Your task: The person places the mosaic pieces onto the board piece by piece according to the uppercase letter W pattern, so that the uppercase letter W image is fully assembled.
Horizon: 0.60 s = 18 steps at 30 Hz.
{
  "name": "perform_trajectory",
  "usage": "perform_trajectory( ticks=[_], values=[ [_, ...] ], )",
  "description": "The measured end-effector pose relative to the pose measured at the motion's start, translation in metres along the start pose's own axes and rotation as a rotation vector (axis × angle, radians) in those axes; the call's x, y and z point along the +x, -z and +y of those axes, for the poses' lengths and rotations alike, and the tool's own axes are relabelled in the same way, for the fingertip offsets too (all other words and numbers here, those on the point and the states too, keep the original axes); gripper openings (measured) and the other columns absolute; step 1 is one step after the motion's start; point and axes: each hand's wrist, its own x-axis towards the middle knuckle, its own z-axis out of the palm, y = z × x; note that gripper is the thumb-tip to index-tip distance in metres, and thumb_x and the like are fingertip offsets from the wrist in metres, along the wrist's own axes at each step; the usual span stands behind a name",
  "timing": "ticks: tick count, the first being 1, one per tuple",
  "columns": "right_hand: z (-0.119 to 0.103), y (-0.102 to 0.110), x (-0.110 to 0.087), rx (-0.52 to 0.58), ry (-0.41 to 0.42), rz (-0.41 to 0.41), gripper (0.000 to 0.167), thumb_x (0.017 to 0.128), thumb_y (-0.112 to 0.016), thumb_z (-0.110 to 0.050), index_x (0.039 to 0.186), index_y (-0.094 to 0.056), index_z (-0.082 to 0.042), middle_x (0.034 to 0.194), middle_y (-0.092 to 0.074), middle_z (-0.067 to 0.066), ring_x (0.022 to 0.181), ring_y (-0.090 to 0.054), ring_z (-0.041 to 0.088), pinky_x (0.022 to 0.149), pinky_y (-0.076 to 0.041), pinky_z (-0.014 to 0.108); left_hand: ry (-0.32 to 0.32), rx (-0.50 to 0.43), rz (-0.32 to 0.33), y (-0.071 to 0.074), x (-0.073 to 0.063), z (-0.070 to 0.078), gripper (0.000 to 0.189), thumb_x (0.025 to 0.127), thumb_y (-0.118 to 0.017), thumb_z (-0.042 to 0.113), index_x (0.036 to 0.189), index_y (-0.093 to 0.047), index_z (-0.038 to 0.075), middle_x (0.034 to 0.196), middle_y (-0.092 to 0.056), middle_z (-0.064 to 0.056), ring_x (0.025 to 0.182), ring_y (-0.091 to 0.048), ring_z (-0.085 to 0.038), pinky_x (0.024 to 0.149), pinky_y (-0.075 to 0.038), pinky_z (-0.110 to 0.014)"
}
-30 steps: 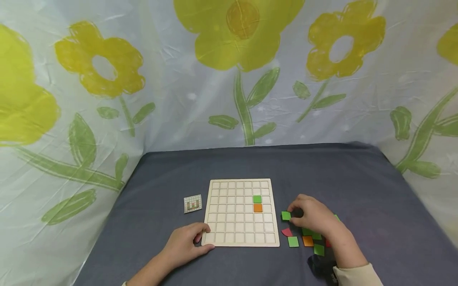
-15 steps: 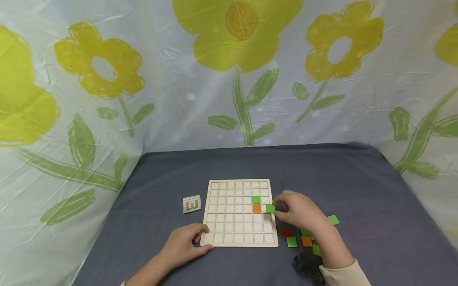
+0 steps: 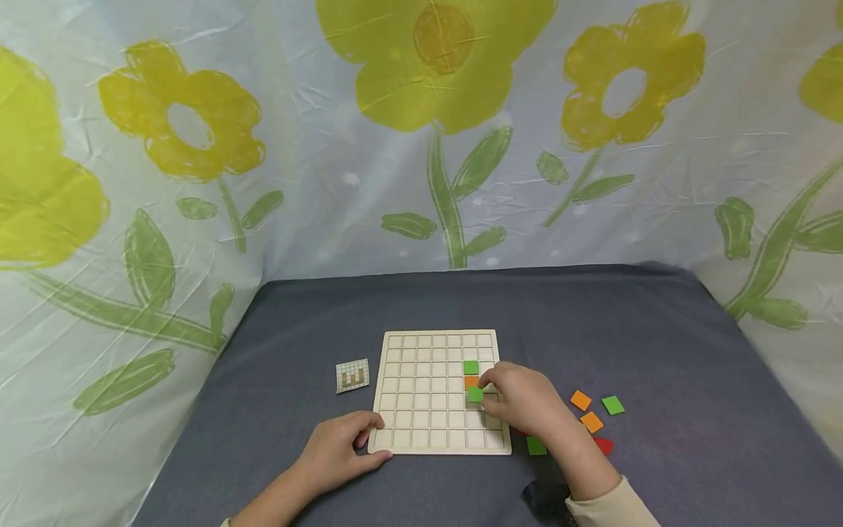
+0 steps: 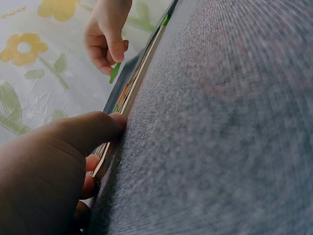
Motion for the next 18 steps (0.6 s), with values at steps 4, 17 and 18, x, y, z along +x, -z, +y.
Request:
perform_trajectory(
  ticks=[4, 17, 18],
  values=[
    [-0.001, -0.008, 0.003, -0.034, 0.000, -0.002, 0.020, 0.083, -0.080, -0.018, 0.102, -0.076, -0.014, 0.096, -0.068, -0.006, 0.073, -0.052, 0.007, 0.067, -0.047, 0.034, 0.001, -0.002, -0.001, 0.000, 0.000, 0.000, 0.038, 0.077, -0.087, 0.044, 0.100, -0.066, 0.022, 0.070, -0.038, 0.019, 0.057, -0.033, 0.005, 0.054, -0.033, -0.016],
    [0.002, -0.018, 0.006, -0.075, -0.026, -0.031, 0.021, 0.081, -0.081, -0.019, 0.101, -0.076, -0.014, 0.095, -0.067, -0.005, 0.077, -0.056, 0.009, 0.070, -0.049, 0.035, 0.015, -0.018, -0.018, 0.000, 0.000, -0.001, 0.037, 0.080, -0.086, 0.046, 0.101, -0.066, 0.023, 0.070, -0.039, 0.019, 0.056, -0.032, 0.005, 0.053, -0.033, -0.017],
    [0.002, -0.018, 0.006, -0.076, -0.023, -0.027, 0.021, 0.081, -0.082, -0.019, 0.101, -0.076, -0.014, 0.095, -0.068, -0.005, 0.077, -0.056, 0.009, 0.069, -0.049, 0.035, 0.017, -0.018, -0.019, 0.000, 0.000, -0.001, 0.037, 0.080, -0.086, 0.046, 0.101, -0.066, 0.023, 0.070, -0.039, 0.018, 0.056, -0.032, 0.005, 0.053, -0.033, -0.017]
  ],
)
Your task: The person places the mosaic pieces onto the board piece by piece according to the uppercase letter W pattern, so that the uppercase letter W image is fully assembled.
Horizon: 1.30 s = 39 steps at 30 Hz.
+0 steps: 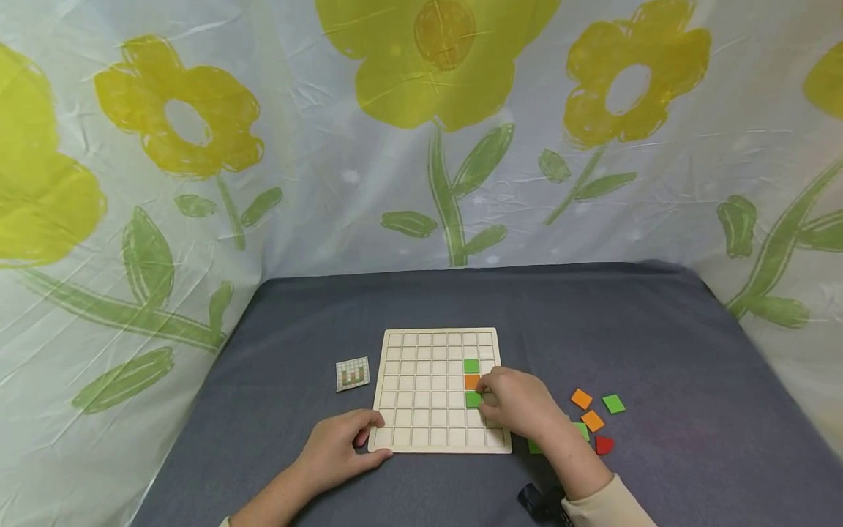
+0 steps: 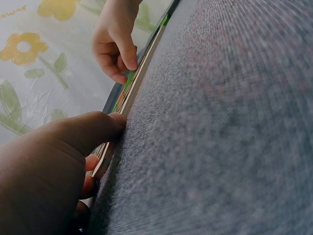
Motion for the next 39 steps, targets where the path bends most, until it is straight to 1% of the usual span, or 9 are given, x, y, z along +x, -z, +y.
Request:
perform_trajectory(
  ticks=[8, 18, 20, 23, 27, 30, 32, 37, 39],
  values=[
    [0.001, -0.001, 0.000, -0.006, 0.009, 0.030, 0.017, 0.082, -0.086, -0.020, 0.098, -0.079, -0.018, 0.091, -0.066, -0.010, 0.075, -0.056, 0.006, 0.066, -0.048, 0.031, 0.010, -0.003, -0.009, 0.000, 0.001, 0.001, 0.038, 0.080, -0.086, 0.046, 0.102, -0.066, 0.023, 0.069, -0.040, 0.018, 0.056, -0.032, 0.005, 0.053, -0.034, -0.018],
    [0.001, -0.002, -0.001, 0.053, -0.015, 0.006, 0.018, 0.084, -0.085, -0.017, 0.100, -0.083, -0.023, 0.081, -0.060, -0.014, 0.064, -0.046, 0.003, 0.057, -0.040, 0.027, 0.025, -0.017, -0.043, 0.001, 0.001, 0.001, 0.037, 0.082, -0.085, 0.047, 0.103, -0.067, 0.023, 0.069, -0.041, 0.016, 0.056, -0.032, 0.005, 0.054, -0.035, -0.018],
    [0.000, -0.002, -0.002, 0.059, -0.002, -0.006, 0.019, 0.084, -0.084, -0.016, 0.101, -0.084, -0.024, 0.078, -0.058, -0.014, 0.061, -0.043, 0.004, 0.055, -0.037, 0.026, 0.022, -0.015, -0.039, 0.001, 0.000, 0.000, 0.037, 0.082, -0.085, 0.047, 0.103, -0.067, 0.023, 0.069, -0.041, 0.017, 0.056, -0.031, 0.005, 0.054, -0.035, -0.018],
    [0.002, -0.001, -0.004, 0.061, 0.054, -0.027, 0.020, 0.087, -0.082, -0.014, 0.105, -0.083, -0.022, 0.076, -0.055, -0.014, 0.059, -0.041, 0.004, 0.053, -0.035, 0.025, 0.017, -0.014, -0.025, 0.000, -0.001, -0.001, 0.037, 0.081, -0.085, 0.046, 0.102, -0.066, 0.023, 0.069, -0.040, 0.017, 0.056, -0.031, 0.005, 0.053, -0.034, -0.018],
    [0.009, 0.004, -0.007, 0.103, 0.091, -0.055, 0.024, 0.092, -0.078, -0.018, 0.116, -0.079, -0.022, 0.082, -0.056, -0.015, 0.062, -0.043, 0.003, 0.056, -0.038, 0.025, 0.007, -0.012, -0.006, -0.002, -0.003, -0.002, 0.037, 0.080, -0.087, 0.045, 0.102, -0.066, 0.023, 0.069, -0.039, 0.018, 0.056, -0.032, 0.005, 0.054, -0.034, -0.017],
    [0.018, 0.012, -0.009, 0.181, 0.071, -0.079, 0.028, 0.096, -0.074, -0.020, 0.123, -0.075, -0.019, 0.081, -0.055, -0.012, 0.062, -0.043, 0.004, 0.057, -0.038, 0.027, -0.004, -0.007, 0.001, -0.004, -0.003, -0.002, 0.038, 0.080, -0.087, 0.045, 0.102, -0.066, 0.023, 0.070, -0.039, 0.018, 0.057, -0.032, 0.005, 0.055, -0.035, -0.016],
    [0.024, 0.017, -0.011, 0.231, 0.044, -0.091, 0.026, 0.097, -0.072, -0.020, 0.122, -0.074, -0.016, 0.078, -0.054, -0.011, 0.062, -0.043, 0.005, 0.058, -0.038, 0.027, -0.009, -0.008, 0.003, -0.004, -0.003, -0.002, 0.038, 0.079, -0.087, 0.045, 0.102, -0.066, 0.022, 0.070, -0.039, 0.018, 0.057, -0.033, 0.005, 0.055, -0.035, -0.016],
    [0.038, 0.033, -0.017, 0.307, -0.039, -0.167, 0.014, 0.093, -0.076, -0.016, 0.105, -0.071, -0.012, 0.072, -0.048, -0.004, 0.062, -0.043, 0.010, 0.062, -0.038, 0.030, -0.009, -0.005, 0.006, -0.003, -0.001, -0.003, 0.038, 0.080, -0.086, 0.045, 0.103, -0.066, 0.023, 0.070, -0.039, 0.019, 0.057, -0.033, 0.005, 0.055, -0.035, -0.017],
    [0.041, 0.037, -0.020, 0.326, -0.080, -0.221, 0.016, 0.088, -0.081, -0.016, 0.097, -0.069, -0.012, 0.069, -0.045, -0.003, 0.061, -0.042, 0.013, 0.061, -0.037, 0.032, -0.011, 0.001, 0.008, -0.002, 0.000, -0.003, 0.038, 0.079, -0.086, 0.046, 0.103, -0.066, 0.023, 0.070, -0.039, 0.019, 0.057, -0.033, 0.005, 0.055, -0.035, -0.017]
  ],
)
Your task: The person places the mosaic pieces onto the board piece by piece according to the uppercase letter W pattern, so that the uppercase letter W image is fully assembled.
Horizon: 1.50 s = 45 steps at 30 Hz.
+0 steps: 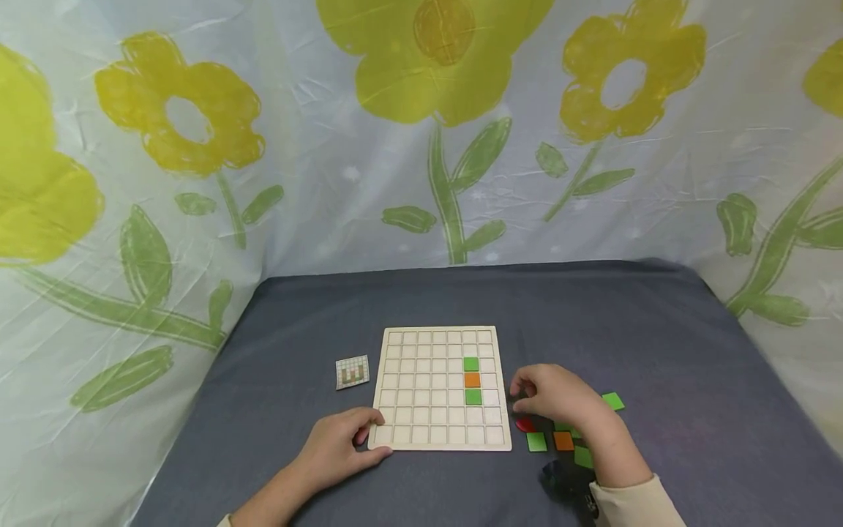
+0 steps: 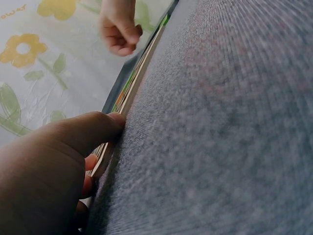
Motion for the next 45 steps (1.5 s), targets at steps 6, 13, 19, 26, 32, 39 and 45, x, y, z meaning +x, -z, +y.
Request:
perform_trajectory(
  ticks=[6, 13, 19, 26, 32, 39, 45],
  values=[
    [0.005, 0.001, -0.003, -0.041, -0.153, -0.094, 0.032, 0.075, -0.092, -0.028, 0.078, -0.063, -0.016, 0.065, -0.052, -0.002, 0.059, -0.047, 0.016, 0.057, -0.037, 0.033, 0.001, 0.008, 0.002, 0.001, 0.002, 0.001, 0.039, 0.079, -0.086, 0.046, 0.103, -0.067, 0.023, 0.069, -0.039, 0.019, 0.057, -0.032, 0.006, 0.055, -0.035, -0.017],
    [0.005, -0.001, 0.001, -0.171, -0.170, -0.023, 0.024, 0.079, -0.088, -0.026, 0.077, -0.066, -0.017, 0.070, -0.057, -0.005, 0.062, -0.050, 0.015, 0.058, -0.041, 0.035, -0.001, 0.013, 0.007, 0.000, 0.003, 0.002, 0.039, 0.078, -0.087, 0.046, 0.103, -0.066, 0.023, 0.069, -0.040, 0.018, 0.057, -0.032, 0.005, 0.055, -0.035, -0.017],
    [0.000, 0.002, 0.003, -0.253, -0.170, 0.041, 0.022, 0.080, -0.088, -0.026, 0.081, -0.069, -0.016, 0.075, -0.061, -0.006, 0.066, -0.052, 0.014, 0.061, -0.046, 0.036, 0.003, -0.003, -0.005, 0.000, 0.004, 0.002, 0.039, 0.080, -0.086, 0.046, 0.104, -0.067, 0.023, 0.069, -0.041, 0.017, 0.057, -0.031, 0.005, 0.055, -0.035, -0.017],
    [-0.004, 0.000, 0.002, -0.242, -0.173, 0.071, 0.018, 0.078, -0.086, -0.016, 0.078, -0.068, -0.012, 0.073, -0.059, -0.002, 0.063, -0.051, 0.017, 0.059, -0.045, 0.036, 0.009, -0.021, -0.022, 0.001, 0.004, 0.001, 0.038, 0.082, -0.085, 0.047, 0.104, -0.067, 0.023, 0.070, -0.039, 0.018, 0.056, -0.031, 0.005, 0.053, -0.034, -0.017],
    [-0.001, 0.005, 0.000, -0.165, -0.148, 0.079, 0.007, 0.080, -0.077, -0.007, 0.083, -0.070, -0.008, 0.075, -0.062, 0.000, 0.064, -0.051, 0.018, 0.060, -0.045, 0.037, 0.004, -0.016, -0.016, 0.001, 0.003, 0.001, 0.038, 0.081, -0.086, 0.045, 0.104, -0.067, 0.023, 0.070, -0.040, 0.018, 0.057, -0.032, 0.005, 0.054, -0.035, -0.016],
    [0.003, 0.016, -0.002, 0.147, -0.144, 0.107, 0.010, 0.090, -0.077, -0.008, 0.095, -0.069, -0.005, 0.082, -0.067, 0.002, 0.074, -0.066, 0.020, 0.068, -0.054, 0.038, 0.017, -0.017, -0.029, 0.003, 0.002, 0.002, 0.038, 0.081, -0.086, 0.045, 0.105, -0.067, 0.022, 0.069, -0.041, 0.016, 0.056, -0.031, 0.005, 0.054, -0.035, -0.017],
    [-0.001, 0.017, -0.001, 0.443, -0.081, 0.114, 0.020, 0.090, -0.079, -0.008, 0.103, -0.067, 0.002, 0.088, -0.066, 0.011, 0.085, -0.069, 0.032, 0.077, -0.059, 0.041, 0.017, -0.008, -0.026, 0.003, 0.003, 0.004, 0.039, 0.081, -0.086, 0.046, 0.105, -0.067, 0.023, 0.069, -0.039, 0.018, 0.056, -0.031, 0.005, 0.054, -0.035, -0.017]
  ],
)
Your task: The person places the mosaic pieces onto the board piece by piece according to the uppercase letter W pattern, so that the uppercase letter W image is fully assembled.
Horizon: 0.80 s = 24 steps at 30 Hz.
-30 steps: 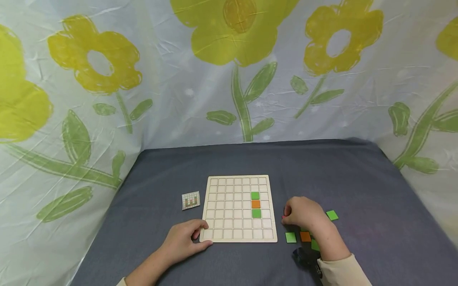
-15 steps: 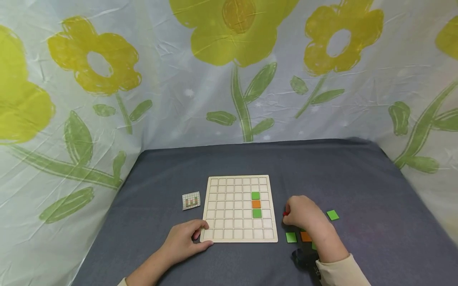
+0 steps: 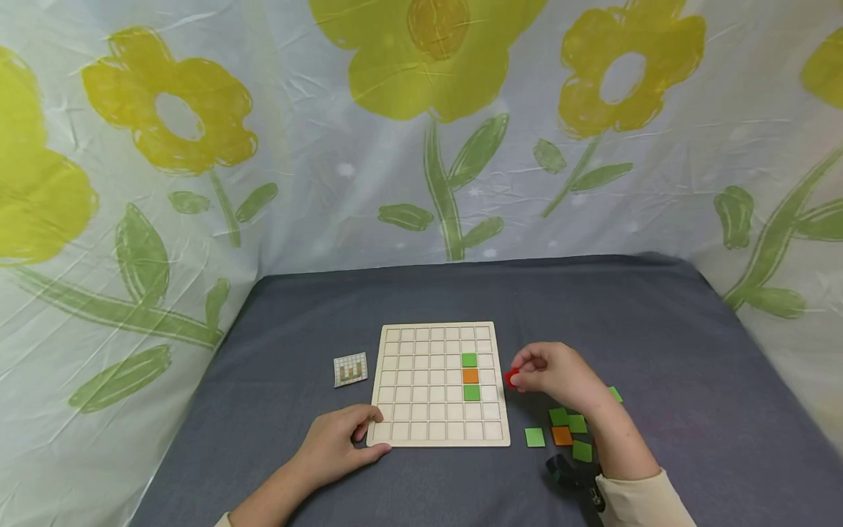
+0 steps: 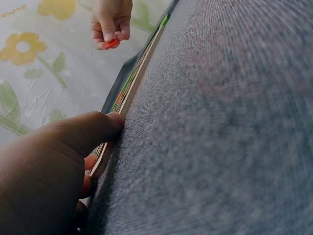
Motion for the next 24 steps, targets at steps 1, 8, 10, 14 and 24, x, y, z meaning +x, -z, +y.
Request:
perform_trajectory(
  ticks=[1, 8, 10, 14, 24],
  values=[
    [-0.001, -0.001, 0.000, 0.022, 0.008, -0.009, 0.021, 0.090, -0.079, -0.009, 0.103, -0.067, 0.002, 0.089, -0.066, 0.012, 0.085, -0.068, 0.033, 0.077, -0.059, 0.041, 0.000, -0.001, 0.000, 0.000, 0.000, 0.000, 0.039, 0.081, -0.086, 0.047, 0.105, -0.067, 0.023, 0.069, -0.039, 0.018, 0.056, -0.030, 0.005, 0.054, -0.035, -0.017],
    [0.000, -0.014, 0.006, 0.173, 0.013, -0.105, 0.024, 0.092, -0.078, -0.012, 0.104, -0.069, 0.007, 0.096, -0.069, 0.022, 0.089, -0.070, 0.040, 0.082, -0.058, 0.044, 0.001, -0.003, -0.009, -0.001, 0.000, -0.001, 0.039, 0.082, -0.085, 0.047, 0.106, -0.067, 0.023, 0.069, -0.040, 0.018, 0.056, -0.030, 0.005, 0.054, -0.035, -0.017],
    [0.000, -0.019, 0.009, 0.188, 0.013, -0.117, 0.024, 0.092, -0.077, -0.012, 0.104, -0.070, 0.007, 0.095, -0.071, 0.020, 0.088, -0.071, 0.039, 0.081, -0.058, 0.044, 0.000, -0.006, -0.007, -0.001, 0.000, -0.001, 0.039, 0.082, -0.085, 0.047, 0.106, -0.067, 0.023, 0.069, -0.039, 0.018, 0.056, -0.030, 0.005, 0.054, -0.035, -0.017],
    [0.000, -0.030, 0.012, 0.184, 0.018, -0.132, 0.021, 0.092, -0.077, -0.011, 0.103, -0.071, 0.007, 0.093, -0.073, 0.015, 0.086, -0.072, 0.034, 0.079, -0.059, 0.041, -0.002, -0.008, -0.003, 0.000, 0.000, 0.000, 0.038, 0.082, -0.085, 0.047, 0.105, -0.067, 0.023, 0.069, -0.038, 0.019, 0.056, -0.029, 0.005, 0.054, -0.035, -0.017],
    [0.001, -0.048, 0.014, 0.122, -0.010, -0.138, 0.018, 0.091, -0.078, -0.012, 0.098, -0.073, 0.003, 0.087, -0.073, 0.014, 0.076, -0.069, 0.025, 0.072, -0.059, 0.038, -0.011, 0.003, 0.009, 0.000, 0.000, 0.000, 0.039, 0.081, -0.086, 0.046, 0.105, -0.068, 0.022, 0.069, -0.039, 0.018, 0.057, -0.030, 0.006, 0.055, -0.036, -0.017]
  ],
)
